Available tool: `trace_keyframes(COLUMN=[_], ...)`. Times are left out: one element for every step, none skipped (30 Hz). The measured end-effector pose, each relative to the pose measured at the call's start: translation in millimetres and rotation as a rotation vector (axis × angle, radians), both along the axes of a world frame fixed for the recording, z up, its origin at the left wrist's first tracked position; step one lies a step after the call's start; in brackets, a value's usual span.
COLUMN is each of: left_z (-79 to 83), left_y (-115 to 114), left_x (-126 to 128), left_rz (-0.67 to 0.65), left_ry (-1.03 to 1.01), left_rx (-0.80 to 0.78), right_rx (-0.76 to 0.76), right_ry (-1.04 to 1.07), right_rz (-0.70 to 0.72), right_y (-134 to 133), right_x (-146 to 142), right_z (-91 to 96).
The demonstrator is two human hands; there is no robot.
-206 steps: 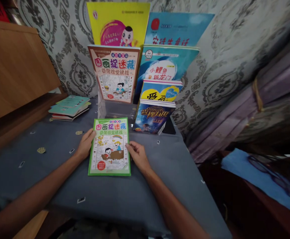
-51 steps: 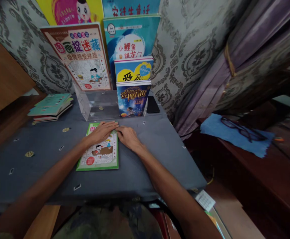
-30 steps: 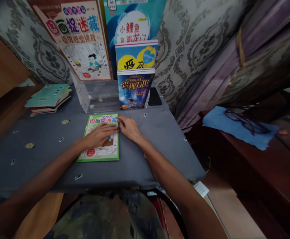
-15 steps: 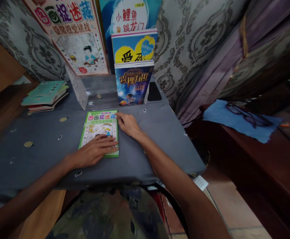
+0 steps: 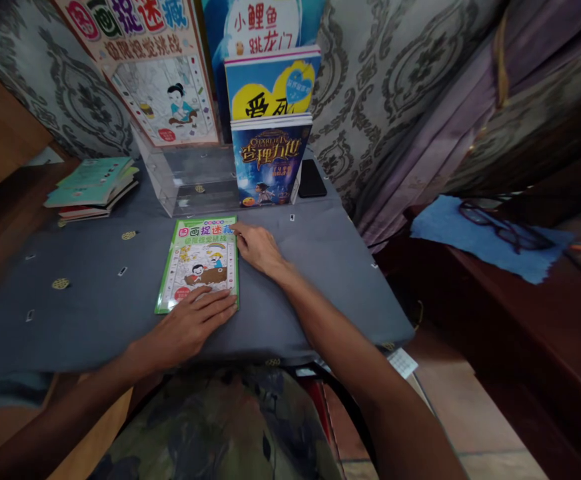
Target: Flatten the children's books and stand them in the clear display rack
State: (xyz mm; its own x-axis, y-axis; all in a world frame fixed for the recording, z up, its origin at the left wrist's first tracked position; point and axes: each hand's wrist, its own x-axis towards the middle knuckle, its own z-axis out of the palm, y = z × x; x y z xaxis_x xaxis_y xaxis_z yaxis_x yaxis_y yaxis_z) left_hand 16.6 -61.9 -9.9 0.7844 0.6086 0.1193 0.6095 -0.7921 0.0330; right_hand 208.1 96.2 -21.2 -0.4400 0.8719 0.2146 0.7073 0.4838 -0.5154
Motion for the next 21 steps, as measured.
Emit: trace_keyframes(left_z=[0.0, -0.2, -0.6, -1.2, -2.2, -3.5, -5.2, -7.2, -9.3, -11.6, -13.7, -15.8, -17.6, -19.2, -20.5, -21.6, -22.4, -23.0, -23.4, -23.6, -23.7], left_y=[-4, -9, -13, -17, -21, -25, -28, -31, -34, -37, -40, -43, -46, -48, -51, -53, -55, -57, -59, -61, -63], left_x=[4, 7, 11, 14, 17, 19, 21, 21, 21, 20, 18, 16, 13, 10, 6, 1, -3, -8, -13, -19, -24], left_rz=[0.024, 0.052, 0.080, 0.108, 0.133, 0.158, 0.181, 0.201, 0.222, 0.245, 0.268, 0.295, 0.323, 0.350, 0.374, 0.395, 0.413, 0.429, 0.442, 0.456, 0.472], left_ry=[0.003, 0.007, 0.012, 0.017, 0.018, 0.015, 0.007, -0.005, -0.020, -0.035, -0.051, -0.066, -0.082, -0.097, -0.111, -0.126, -0.143, -0.160, -0.179, -0.196, -0.210], left_rx=[0.023, 0.041, 0.055, 0.064, 0.070, 0.072, 0.074, 0.073, 0.073, 0.074, 0.076, 0.082, 0.089, 0.097, 0.103, 0.108, 0.115, 0.120, 0.125, 0.131, 0.137], right_rx=[0.003, 0.008, 0.017, 0.028, 0.039, 0.047, 0.050, 0.049, 0.046, 0.043, 0.041, 0.040, 0.040, 0.042, 0.046, 0.049, 0.051, 0.052, 0.049, 0.044, 0.038], right_ry=[-0.007, -0.013, -0.018, -0.023, -0.027, -0.030, -0.032, -0.035, -0.037, -0.039, -0.039, -0.038, -0.035, -0.031, -0.028, -0.024, -0.021, -0.019, -0.020, -0.022, -0.024], right_rz=[-0.001, 0.000, 0.003, 0.008, 0.014, 0.017, 0.019, 0.019, 0.017, 0.016, 0.018, 0.022, 0.025, 0.028, 0.031, 0.033, 0.035, 0.035, 0.036, 0.035, 0.032], right_y=[0, -1, -1, -1, -1, -2, -2, -2, -1, -1, -1, -1, -1, 0, 0, 0, 0, 1, 1, 1, 0], right_x=[0, 0, 0, 0, 0, 0, 0, 0, 0, 0, 0, 1, 1, 1, 1, 1, 1, 1, 1, 1, 1], right_z=[0.2, 0.3, 0.3, 0.1, -0.1, -0.3, -0.7, -1.0, -1.3, -1.7, -2.0, -2.3, -2.7, -3.0, -3.3, -3.6, -3.9, -4.0, -4.1, -4.0, -3.9])
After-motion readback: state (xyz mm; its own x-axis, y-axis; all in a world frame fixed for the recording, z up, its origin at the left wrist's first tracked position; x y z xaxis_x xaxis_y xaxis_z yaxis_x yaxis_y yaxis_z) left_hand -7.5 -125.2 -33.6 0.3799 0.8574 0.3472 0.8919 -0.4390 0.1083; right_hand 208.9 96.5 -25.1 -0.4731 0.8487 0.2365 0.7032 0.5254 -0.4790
